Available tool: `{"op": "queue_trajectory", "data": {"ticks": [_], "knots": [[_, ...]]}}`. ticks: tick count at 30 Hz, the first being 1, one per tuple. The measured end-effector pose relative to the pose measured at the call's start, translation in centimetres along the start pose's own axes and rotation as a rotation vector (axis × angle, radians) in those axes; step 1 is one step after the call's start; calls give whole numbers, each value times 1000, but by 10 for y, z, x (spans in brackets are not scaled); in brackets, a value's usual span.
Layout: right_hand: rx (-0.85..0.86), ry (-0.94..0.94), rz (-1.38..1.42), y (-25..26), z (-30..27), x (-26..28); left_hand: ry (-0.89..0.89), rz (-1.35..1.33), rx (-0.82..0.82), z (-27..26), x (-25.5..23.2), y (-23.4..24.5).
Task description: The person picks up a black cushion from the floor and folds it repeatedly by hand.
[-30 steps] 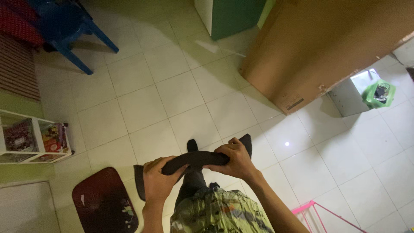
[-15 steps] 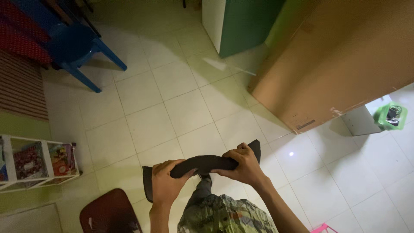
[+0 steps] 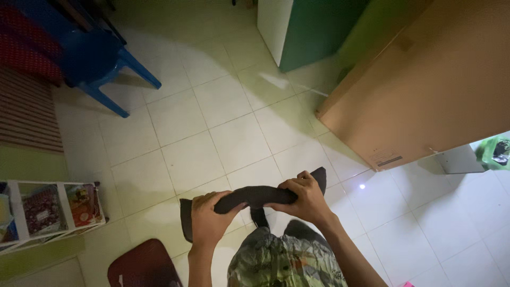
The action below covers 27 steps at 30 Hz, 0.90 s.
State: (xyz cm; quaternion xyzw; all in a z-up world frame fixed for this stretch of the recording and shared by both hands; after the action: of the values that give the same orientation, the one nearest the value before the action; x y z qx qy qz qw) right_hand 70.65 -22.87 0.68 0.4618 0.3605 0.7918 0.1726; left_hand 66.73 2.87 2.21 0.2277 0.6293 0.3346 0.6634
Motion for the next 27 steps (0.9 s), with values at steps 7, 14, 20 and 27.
{"op": "queue_trajectory", "data": {"ticks": [7,14,20,27], "knots": [[4,-82,-7,-1,32,-15,-4,-68,0,38,5,-4],[-2,-101,-24,1,80,-46,117,-85,68,85,-2,-7],[-30,55,1,6,126,-82,191,-143,77,129,-8,-16],[125,19,9,21,190,-122,113,-25,-6,186,-20,-23]]}}
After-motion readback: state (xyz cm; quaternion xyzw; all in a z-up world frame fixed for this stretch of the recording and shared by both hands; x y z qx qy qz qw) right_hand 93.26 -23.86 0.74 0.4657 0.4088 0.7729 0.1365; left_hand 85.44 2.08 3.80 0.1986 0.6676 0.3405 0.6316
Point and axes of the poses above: each hand's wrist, its own z-axis towards the middle knuckle, its own y-axis out of the back of the hand, x = y × z, the point moved 1 cm from there along z, towards the middle knuckle, and after that the axes turned 2 degrees about -x, right-handed, at the moved point
